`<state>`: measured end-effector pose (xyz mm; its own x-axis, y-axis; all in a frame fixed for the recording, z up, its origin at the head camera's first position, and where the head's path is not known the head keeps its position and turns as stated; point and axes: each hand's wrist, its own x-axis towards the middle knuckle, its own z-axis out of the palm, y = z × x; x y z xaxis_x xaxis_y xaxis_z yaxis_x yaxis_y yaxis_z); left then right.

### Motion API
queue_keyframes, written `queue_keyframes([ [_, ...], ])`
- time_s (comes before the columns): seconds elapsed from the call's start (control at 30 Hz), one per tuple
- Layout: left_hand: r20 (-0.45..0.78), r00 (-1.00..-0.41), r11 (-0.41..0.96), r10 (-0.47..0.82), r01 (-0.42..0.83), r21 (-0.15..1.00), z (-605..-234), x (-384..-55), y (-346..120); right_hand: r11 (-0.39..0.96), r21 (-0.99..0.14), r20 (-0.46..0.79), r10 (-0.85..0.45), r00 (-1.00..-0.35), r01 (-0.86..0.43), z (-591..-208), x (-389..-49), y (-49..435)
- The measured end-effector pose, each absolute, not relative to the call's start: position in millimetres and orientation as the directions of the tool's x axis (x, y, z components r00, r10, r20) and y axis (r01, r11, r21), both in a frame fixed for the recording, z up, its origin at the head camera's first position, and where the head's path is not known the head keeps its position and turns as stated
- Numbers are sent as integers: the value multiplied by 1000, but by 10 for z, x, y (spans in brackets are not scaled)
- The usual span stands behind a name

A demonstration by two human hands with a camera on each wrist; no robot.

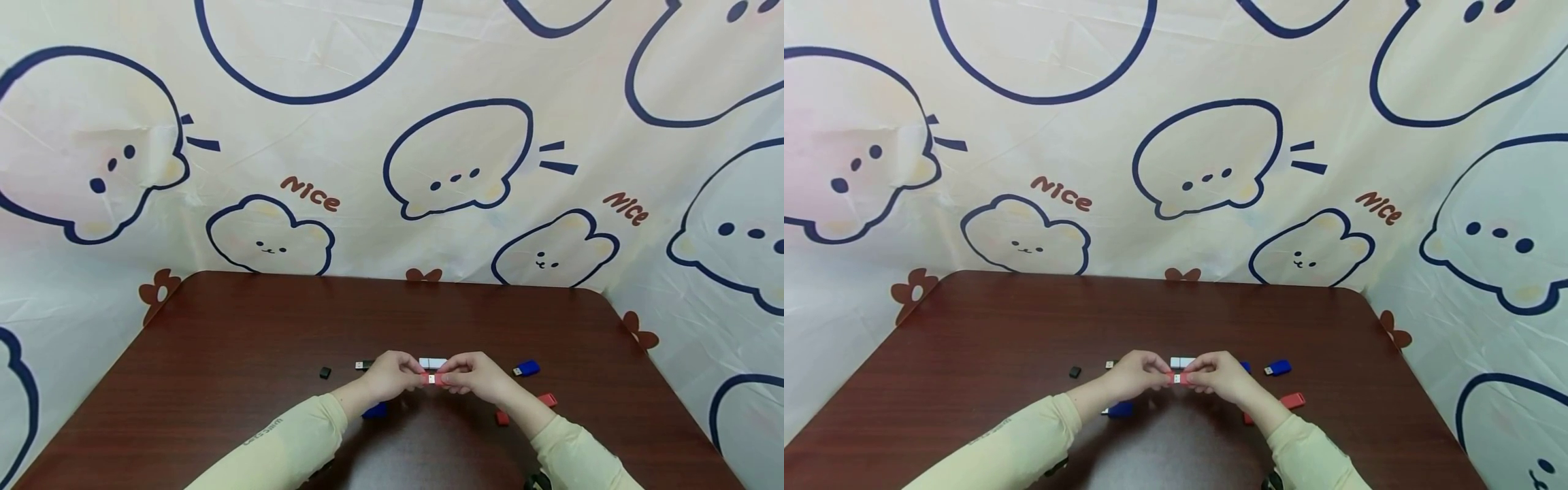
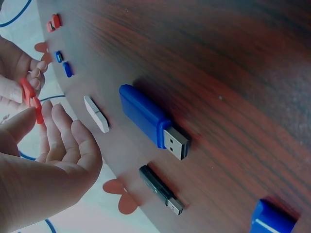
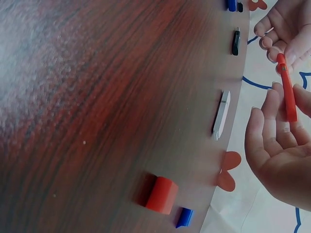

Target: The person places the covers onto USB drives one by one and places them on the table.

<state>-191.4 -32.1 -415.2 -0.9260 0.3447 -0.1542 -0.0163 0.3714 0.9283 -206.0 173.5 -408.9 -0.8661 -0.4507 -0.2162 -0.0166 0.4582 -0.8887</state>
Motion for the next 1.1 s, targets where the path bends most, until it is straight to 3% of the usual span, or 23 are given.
queue_keyframes([
  [0.5,-146,-927,357,346,-14,934,-4149,-1899,-288,450,-893,-222,-457,-862,-9,-4049,-2030,1719],
  [0.8,-21,-923,416,383,152,897,-4141,-1902,-301,457,-889,-228,-451,-863,-4,-4044,-2036,1732],
  [1.1,44,-924,439,380,222,871,-4123,-1897,-321,565,-793,-84,-473,-877,-229,-4100,-2007,1695],
])
